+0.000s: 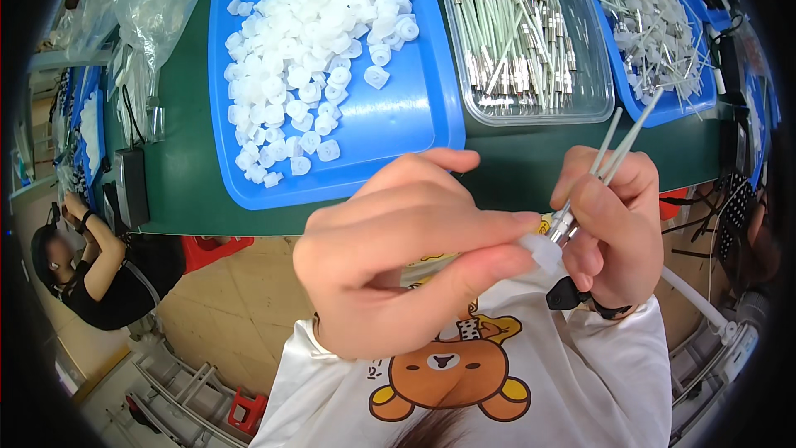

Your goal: Assembling plastic tubing into connectors at a workstation.

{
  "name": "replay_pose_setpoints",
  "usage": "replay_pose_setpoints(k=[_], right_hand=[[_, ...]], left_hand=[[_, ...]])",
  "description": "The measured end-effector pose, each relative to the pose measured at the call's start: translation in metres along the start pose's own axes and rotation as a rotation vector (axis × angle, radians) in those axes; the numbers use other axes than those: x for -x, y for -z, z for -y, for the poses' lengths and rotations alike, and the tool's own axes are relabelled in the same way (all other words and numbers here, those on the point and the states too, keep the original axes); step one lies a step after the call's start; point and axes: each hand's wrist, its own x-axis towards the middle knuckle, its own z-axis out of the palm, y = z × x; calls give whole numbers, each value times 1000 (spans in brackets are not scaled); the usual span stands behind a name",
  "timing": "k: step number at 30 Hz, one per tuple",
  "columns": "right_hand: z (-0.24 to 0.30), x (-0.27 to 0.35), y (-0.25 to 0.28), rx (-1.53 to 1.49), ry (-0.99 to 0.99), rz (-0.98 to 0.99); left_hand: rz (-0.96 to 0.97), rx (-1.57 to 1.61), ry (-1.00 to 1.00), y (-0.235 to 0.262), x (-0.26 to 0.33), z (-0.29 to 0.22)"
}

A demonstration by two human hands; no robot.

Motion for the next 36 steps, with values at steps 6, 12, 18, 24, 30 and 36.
replay_pose_setpoints(k=[6,12,18,24,30,36], right_hand=[[3,-2,1,-19,-102,34],[0,-7,5,-85,-130,65],[0,-7,6,-118,-177,66],[-1,-6,5,-88,-170,66],[-4,-4,6,-93,-171,76],[-4,-4,7,-83,-181,107]], left_hand=[[-94,274,166,-11,3,2],[-114,161,141,-10,3,-1],[-73,10,49,-8,1,0],[-98,53,7,-10,0,7],[-67,65,-13,-9,0,10],[-13,81,-64,-8,-2,11]])
